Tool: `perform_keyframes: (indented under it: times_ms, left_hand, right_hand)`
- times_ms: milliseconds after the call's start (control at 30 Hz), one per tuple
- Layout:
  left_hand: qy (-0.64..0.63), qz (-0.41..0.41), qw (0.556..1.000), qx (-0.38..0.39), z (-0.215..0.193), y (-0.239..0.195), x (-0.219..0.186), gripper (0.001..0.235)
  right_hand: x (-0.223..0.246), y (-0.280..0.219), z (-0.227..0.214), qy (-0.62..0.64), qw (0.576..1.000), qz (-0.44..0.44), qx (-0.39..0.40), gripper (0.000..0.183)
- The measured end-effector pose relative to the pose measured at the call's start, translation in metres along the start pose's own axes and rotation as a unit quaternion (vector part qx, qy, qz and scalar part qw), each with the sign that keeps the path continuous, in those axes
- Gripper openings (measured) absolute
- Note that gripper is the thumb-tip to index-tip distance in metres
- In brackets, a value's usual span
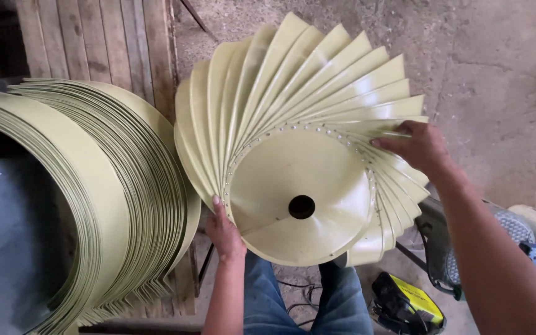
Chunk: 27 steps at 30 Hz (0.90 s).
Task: Assembling a circular metal structure by drilling holes and using a pop rivet gun to attach curved slats to a central disk.
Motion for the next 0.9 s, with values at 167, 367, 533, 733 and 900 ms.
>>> perform_keyframes:
  times_ms: [167, 367, 533, 733, 900]
  left_hand:
    - [-0.002, 0.042, 0.998, 0.040, 0.018, -0.020, -0.034, 0.065]
    - [-0.009, 0.086, 0.994, 0.064, 0.023, -0.021, -0.040, 0.065]
    - [-0.028, 0.076, 0.993, 0.083, 0.020, -0.015, -0.034, 0.067]
    - [-0.007, 0.033, 0.996, 0.088, 0.024, -0.023, -0.043, 0.073]
    - [0.011, 0.044, 0.996, 0.072, 0.027, -0.030, -0.048, 0.074]
  right_hand:
    - [-0.008, 0.004, 0.007, 0.034, 0.999, -0.026, -0.009, 0.079]
    - [-0.001, 0.001, 0.002, 0.030, 0.999, -0.039, -0.011, 0.084]
    - [0.002, 0.000, 0.000, 0.020, 0.999, -0.044, -0.009, 0.082]
    - [0.011, -0.008, -0.005, 0.073, 0.993, -0.073, -0.052, 0.090]
    - [0.007, 0.001, -0.001, 0.094, 0.992, -0.079, -0.012, 0.083]
Point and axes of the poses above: each hand's wrist, its own y-axis towards the middle knuckle, its own z-axis out of the palm, x = y × z, the point moved 4 cm from there along y, towards the middle knuckle, and after that the axes turned 6 degrees about x, right-handed, at the moved point
